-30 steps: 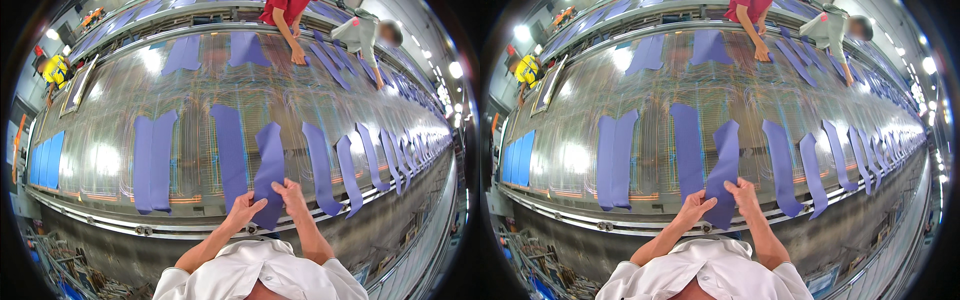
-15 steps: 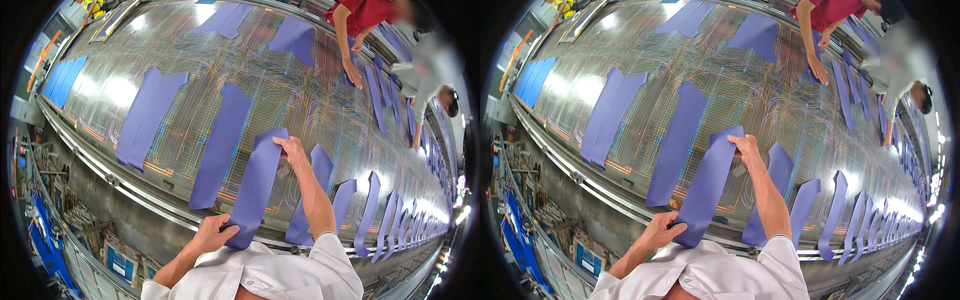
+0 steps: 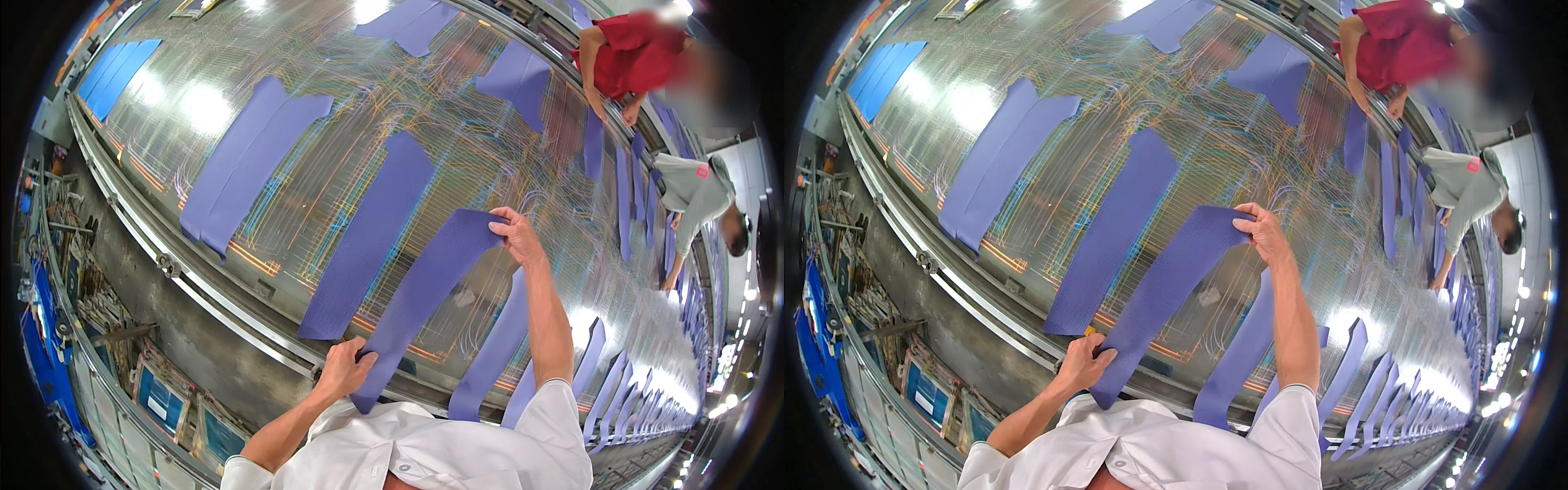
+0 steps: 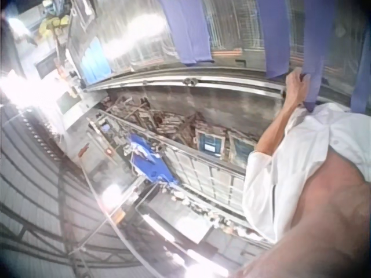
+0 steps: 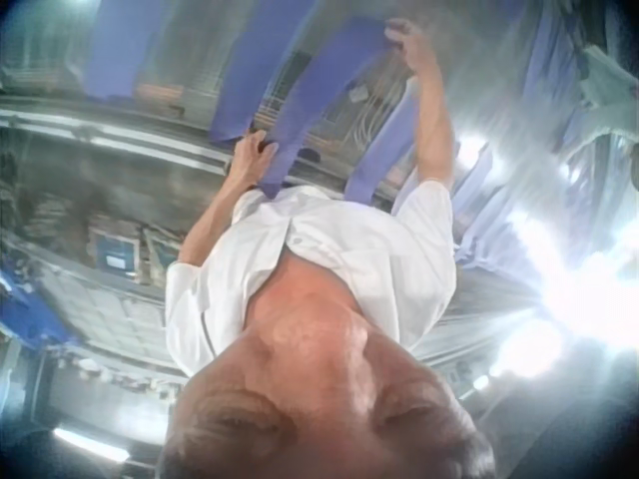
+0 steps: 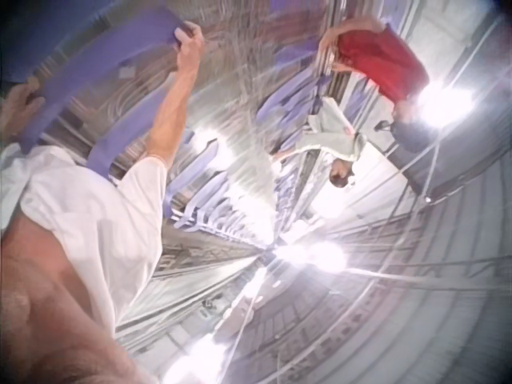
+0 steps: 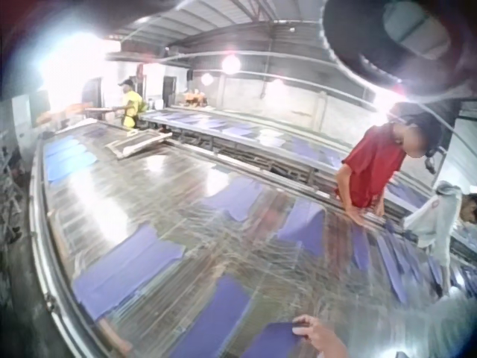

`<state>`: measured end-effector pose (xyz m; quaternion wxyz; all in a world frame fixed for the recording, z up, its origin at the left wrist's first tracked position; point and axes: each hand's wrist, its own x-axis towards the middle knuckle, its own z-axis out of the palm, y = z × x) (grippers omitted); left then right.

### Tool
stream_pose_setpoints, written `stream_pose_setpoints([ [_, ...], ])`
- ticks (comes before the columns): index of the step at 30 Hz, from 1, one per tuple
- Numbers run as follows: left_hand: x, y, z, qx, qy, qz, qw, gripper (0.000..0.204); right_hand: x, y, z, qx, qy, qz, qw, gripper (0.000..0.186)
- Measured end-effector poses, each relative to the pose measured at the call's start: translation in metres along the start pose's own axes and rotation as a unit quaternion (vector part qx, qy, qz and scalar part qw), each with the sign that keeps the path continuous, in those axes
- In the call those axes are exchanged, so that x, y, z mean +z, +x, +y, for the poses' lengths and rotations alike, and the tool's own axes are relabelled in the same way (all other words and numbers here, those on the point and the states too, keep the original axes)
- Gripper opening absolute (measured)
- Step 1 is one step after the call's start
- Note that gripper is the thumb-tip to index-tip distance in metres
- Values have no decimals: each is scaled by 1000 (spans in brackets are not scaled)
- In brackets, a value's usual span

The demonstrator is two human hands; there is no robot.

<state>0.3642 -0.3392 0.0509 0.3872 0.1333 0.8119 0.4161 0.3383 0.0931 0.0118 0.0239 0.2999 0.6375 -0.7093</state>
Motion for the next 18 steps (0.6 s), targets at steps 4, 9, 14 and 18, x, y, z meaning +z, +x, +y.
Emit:
stream_pose_setpoints([
  [4, 8, 1, -16, -18, -1, 17, 1000, 20, 17, 15, -35, 28, -244, -34, 969, 32],
  [9, 13, -4, -15, -1, -5, 32, 999, 20, 28, 44, -29, -76, -481, -69, 871, 30],
  [14, 12, -10, -8, -11, -37, 36, 999, 19, 46, 46, -18, -130, -462, -71, 874, 13],
  [18, 10, -12, -8, -40, -63, 67, 995, 17, 48, 43, -47, -100, -377, -76, 918, 9],
])
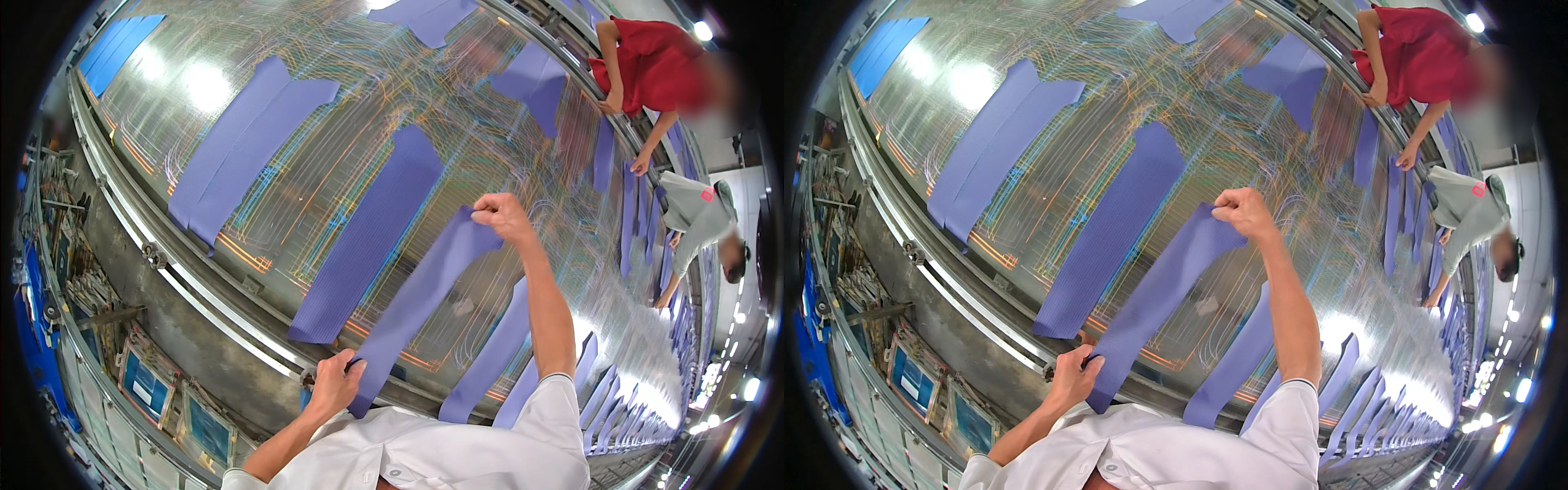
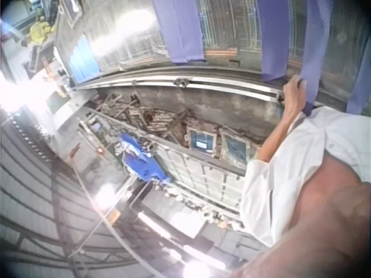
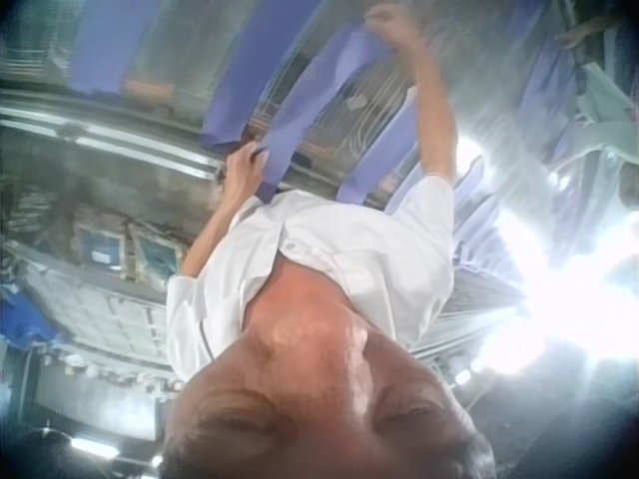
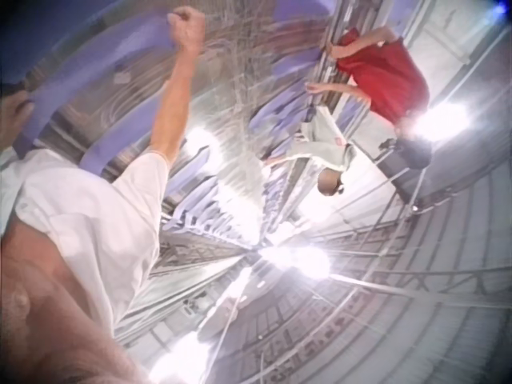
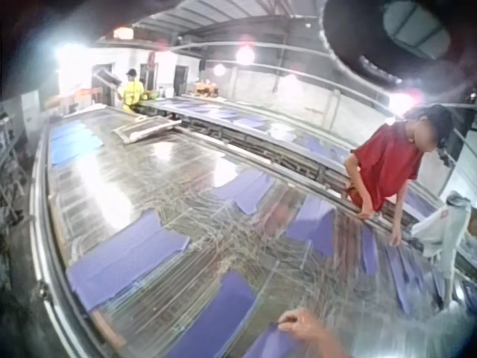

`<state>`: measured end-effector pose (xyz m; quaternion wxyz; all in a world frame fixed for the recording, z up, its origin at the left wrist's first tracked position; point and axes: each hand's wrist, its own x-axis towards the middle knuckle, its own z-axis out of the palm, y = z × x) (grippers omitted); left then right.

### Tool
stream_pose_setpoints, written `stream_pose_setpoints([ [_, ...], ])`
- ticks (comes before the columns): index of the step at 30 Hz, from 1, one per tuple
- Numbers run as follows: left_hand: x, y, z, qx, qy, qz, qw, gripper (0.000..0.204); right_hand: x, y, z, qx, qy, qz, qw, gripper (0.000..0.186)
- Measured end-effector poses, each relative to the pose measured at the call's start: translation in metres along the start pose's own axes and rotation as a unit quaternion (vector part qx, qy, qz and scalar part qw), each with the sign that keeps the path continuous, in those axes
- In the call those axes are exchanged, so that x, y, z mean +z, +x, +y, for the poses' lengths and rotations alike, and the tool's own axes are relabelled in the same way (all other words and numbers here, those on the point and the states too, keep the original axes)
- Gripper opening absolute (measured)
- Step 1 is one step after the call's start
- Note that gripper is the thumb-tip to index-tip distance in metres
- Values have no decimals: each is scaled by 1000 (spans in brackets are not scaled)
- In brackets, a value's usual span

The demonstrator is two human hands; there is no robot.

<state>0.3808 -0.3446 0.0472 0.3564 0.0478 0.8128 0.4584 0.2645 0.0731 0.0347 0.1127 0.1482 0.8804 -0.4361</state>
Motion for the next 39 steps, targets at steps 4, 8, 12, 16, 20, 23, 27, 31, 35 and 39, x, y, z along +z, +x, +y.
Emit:
stream_pose_setpoints([
  [4, 9, 7, -17, -31, -107, 17, 994, 15, -21, 22, -3, 17, 39, -3, 999, 6],
  [8, 19, 10, -14, -72, -184, 68, 978, 17, -14, 46, 5, -35, 33, 16, 999, 8],
  [12, 24, 12, -31, -101, -199, 77, 972, 18, -10, 62, 3, 2, 14, 0, 1000, 9],
  [16, 26, 11, -25, -124, -237, 128, 955, 18, -4, 69, 2, -6, 18, 3, 1000, 11],
  [20, 26, 12, -21, -148, -287, 155, 934, 17, -3, 73, 9, -22, 21, 27, 999, 12],
  [23, 25, 15, -22, -188, -285, 153, 927, 17, -2, 75, 5, -24, 18, 37, 999, 13],
  [27, 25, 20, -26, -238, -276, 141, 920, 14, 2, 77, 8, -10, 26, 58, 998, 14],
  [31, 26, 23, -30, -263, -262, 136, 919, 14, 4, 80, 8, -9, 21, 71, 997, 15],
  [35, 24, 25, -23, -281, -250, 137, 916, 14, 5, 81, 9, 3, 21, 80, 997, 15],
  [39, 23, 26, -17, -288, -281, 154, 903, 14, 7, 83, 9, 18, 10, 89, 996, 14],
])
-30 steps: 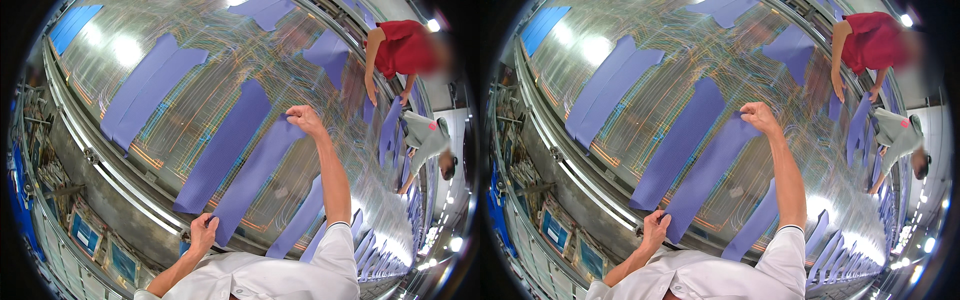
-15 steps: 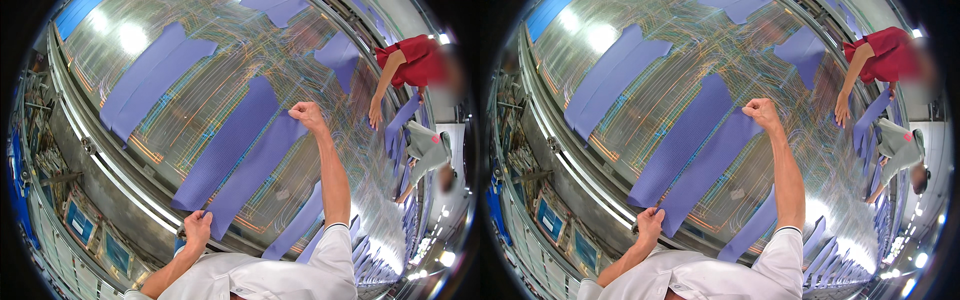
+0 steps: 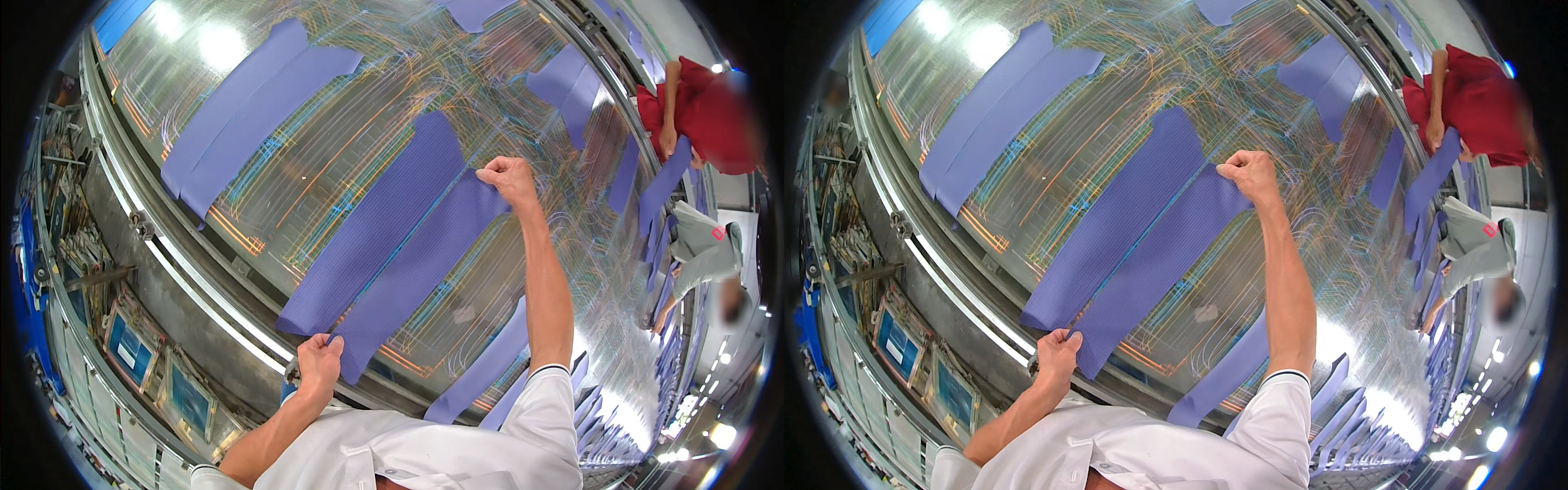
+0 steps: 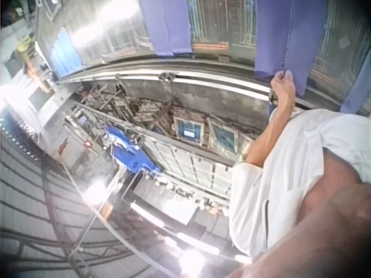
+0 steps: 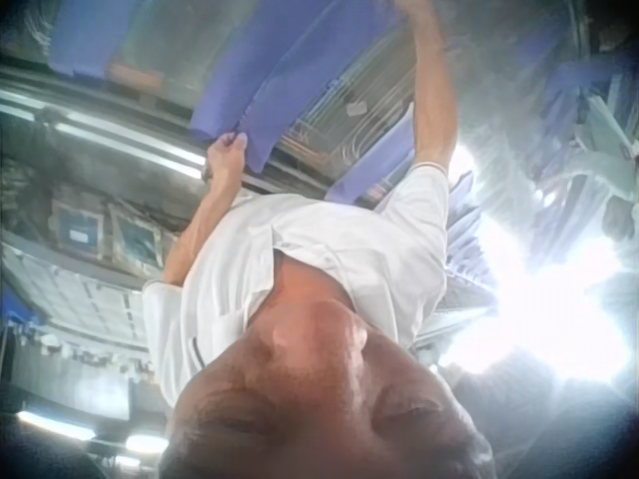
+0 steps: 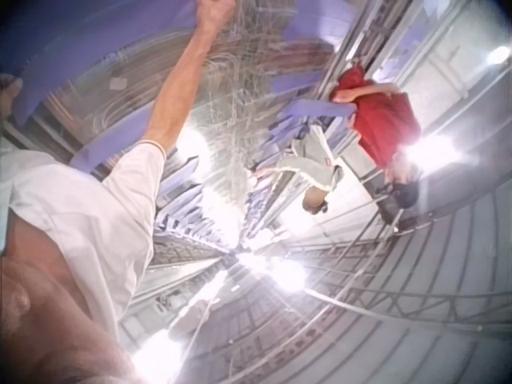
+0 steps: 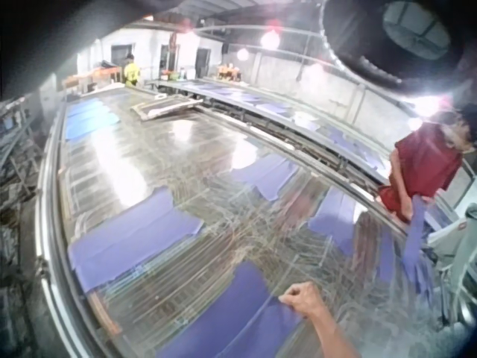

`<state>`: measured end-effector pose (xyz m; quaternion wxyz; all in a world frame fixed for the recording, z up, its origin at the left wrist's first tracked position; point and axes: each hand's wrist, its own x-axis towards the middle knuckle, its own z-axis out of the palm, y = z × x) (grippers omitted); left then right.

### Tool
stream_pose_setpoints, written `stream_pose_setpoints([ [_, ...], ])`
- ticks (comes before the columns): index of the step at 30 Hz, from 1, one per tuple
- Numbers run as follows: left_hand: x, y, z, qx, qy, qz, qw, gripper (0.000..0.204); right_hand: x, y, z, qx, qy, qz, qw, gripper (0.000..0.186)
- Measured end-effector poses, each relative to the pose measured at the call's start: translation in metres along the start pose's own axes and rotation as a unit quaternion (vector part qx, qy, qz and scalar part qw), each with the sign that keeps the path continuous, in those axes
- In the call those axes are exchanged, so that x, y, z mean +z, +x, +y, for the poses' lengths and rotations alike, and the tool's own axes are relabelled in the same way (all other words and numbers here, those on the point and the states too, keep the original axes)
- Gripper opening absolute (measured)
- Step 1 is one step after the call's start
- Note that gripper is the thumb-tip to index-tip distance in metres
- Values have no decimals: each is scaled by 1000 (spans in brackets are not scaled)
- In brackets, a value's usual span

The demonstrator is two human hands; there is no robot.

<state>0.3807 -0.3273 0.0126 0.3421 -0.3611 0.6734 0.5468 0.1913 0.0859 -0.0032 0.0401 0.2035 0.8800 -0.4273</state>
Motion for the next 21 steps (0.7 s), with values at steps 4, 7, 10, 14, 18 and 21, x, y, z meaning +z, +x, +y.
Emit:
stream_pose_setpoints([
  [4, -1, 1, 1, -7, 7, -1, 1000, 13, 1, 0, 0, 11, 12, -2, 1000, 13],
  [7, 0, -1, 4, -15, -2, -4, 1000, 13, -1, 2, 2, 14, 15, -5, 1000, 14],
  [10, 2, 1, 3, -4, 40, 4, 999, 12, 0, 2, 1, 11, 4, -4, 1000, 15],
  [14, 1, 1, 4, -10, 46, 6, 999, 13, -1, 5, 2, 25, 2, -7, 1000, 15],
  [18, 2, 0, 8, -21, 44, 1, 999, 11, -1, 6, 3, 23, 8, -11, 1000, 15],
  [21, 3, -2, 12, -25, 32, -5, 999, 11, -1, 5, 3, 24, 10, -21, 999, 14],
])
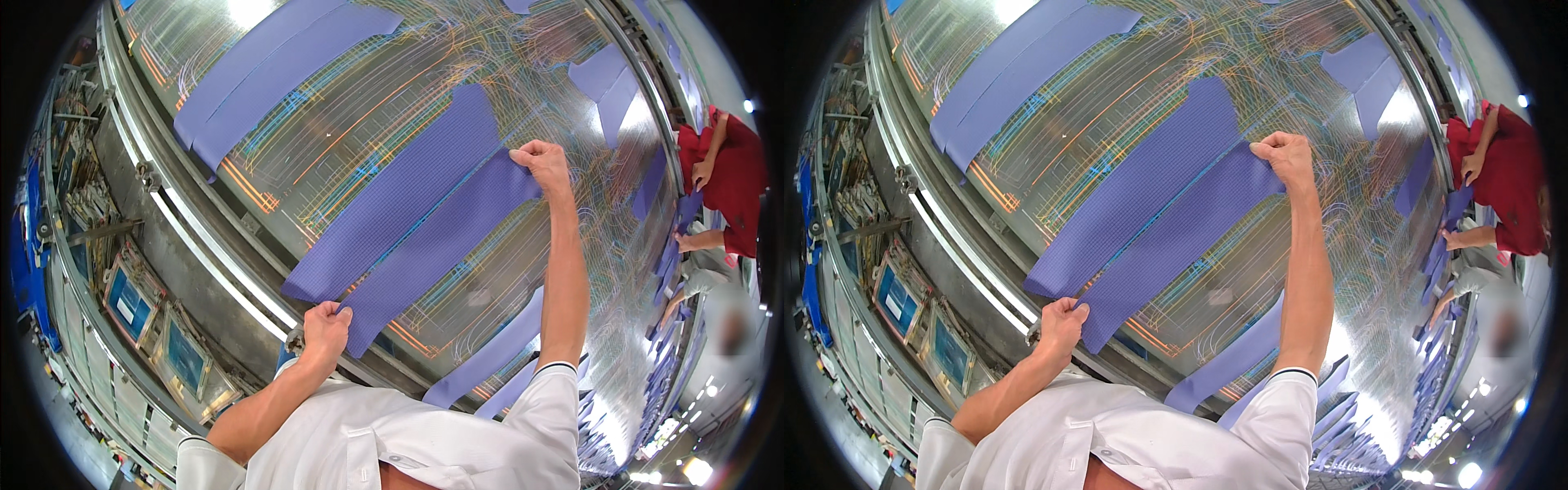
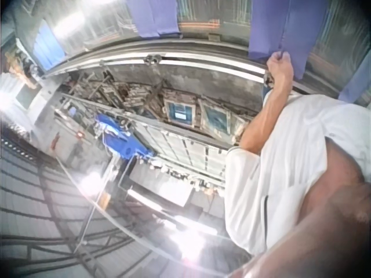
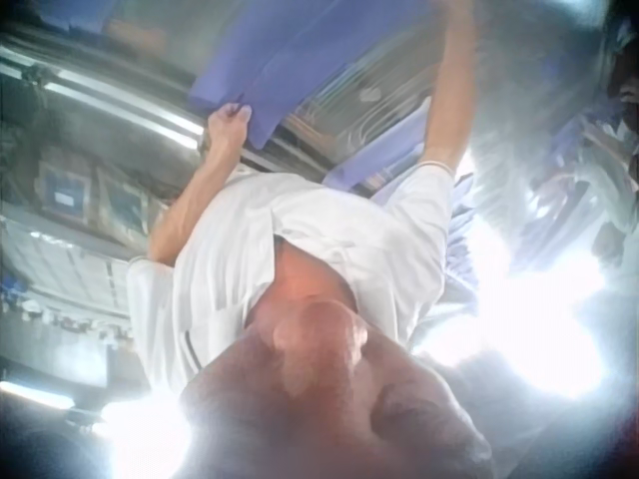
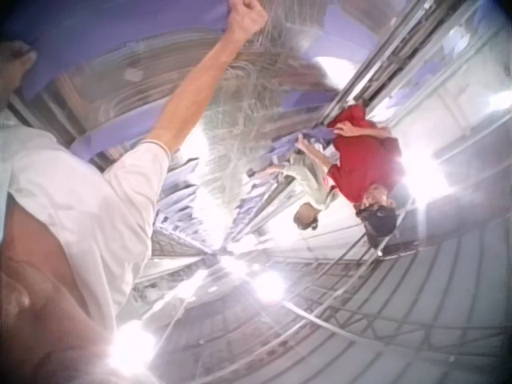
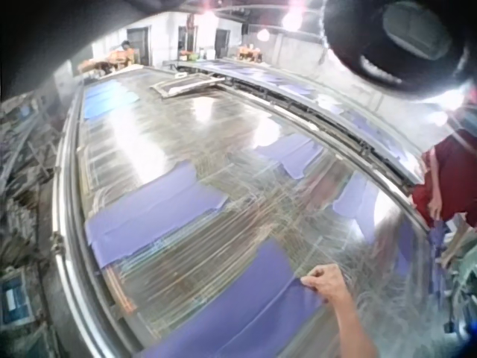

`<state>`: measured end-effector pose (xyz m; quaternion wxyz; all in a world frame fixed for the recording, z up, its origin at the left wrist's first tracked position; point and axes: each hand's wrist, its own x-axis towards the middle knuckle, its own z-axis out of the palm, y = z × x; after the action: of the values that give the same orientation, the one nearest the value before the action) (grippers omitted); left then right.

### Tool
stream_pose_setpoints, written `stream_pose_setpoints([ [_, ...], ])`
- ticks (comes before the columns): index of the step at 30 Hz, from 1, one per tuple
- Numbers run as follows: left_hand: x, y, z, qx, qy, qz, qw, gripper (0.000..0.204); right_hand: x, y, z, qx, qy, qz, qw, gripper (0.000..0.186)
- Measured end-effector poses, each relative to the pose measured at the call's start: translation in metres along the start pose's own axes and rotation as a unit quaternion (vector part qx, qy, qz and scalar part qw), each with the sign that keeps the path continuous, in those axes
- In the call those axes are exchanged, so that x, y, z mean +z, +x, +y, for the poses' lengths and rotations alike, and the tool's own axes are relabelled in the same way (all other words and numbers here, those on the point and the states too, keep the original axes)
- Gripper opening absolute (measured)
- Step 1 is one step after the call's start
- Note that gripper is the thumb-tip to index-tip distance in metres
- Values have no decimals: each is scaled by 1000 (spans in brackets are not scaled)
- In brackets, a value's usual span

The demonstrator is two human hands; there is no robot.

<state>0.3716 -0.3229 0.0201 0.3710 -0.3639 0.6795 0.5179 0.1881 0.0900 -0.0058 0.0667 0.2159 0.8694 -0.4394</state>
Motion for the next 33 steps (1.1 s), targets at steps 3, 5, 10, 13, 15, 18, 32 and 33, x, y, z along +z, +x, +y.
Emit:
stream_pose_setpoints([
  [3, 0, 3, -5, -9, 3, 12, 1000, 11, 1, 0, -1, 0, -3, 1, 1000, 13],
  [5, -1, 3, -5, -11, 4, 9, 1000, 10, 0, -2, -1, 3, -2, 4, 1000, 13],
  [10, 1, 3, 0, -23, -5, 12, 1000, 10, 0, -1, -2, 12, 28, -1, 1000, 11],
  [13, 2, 2, 2, -40, -7, 19, 999, 9, 2, -2, -3, 7, 27, 2, 1000, 11],
  [15, 4, 4, 1, -37, -15, 22, 999, 9, 1, -4, -8, 13, 18, 7, 1000, 11],
  [18, 3, 4, 2, -35, -7, 18, 999, 9, 3, -2, -4, 9, 19, 13, 1000, 12],
  [32, 1, 10, -6, -39, -51, 18, 998, 14, 3, -5, -7, 13, 23, 12, 1000, 13],
  [33, 2, 10, -4, -38, -50, 18, 998, 14, 2, -5, -9, 14, 20, 13, 1000, 13],
])
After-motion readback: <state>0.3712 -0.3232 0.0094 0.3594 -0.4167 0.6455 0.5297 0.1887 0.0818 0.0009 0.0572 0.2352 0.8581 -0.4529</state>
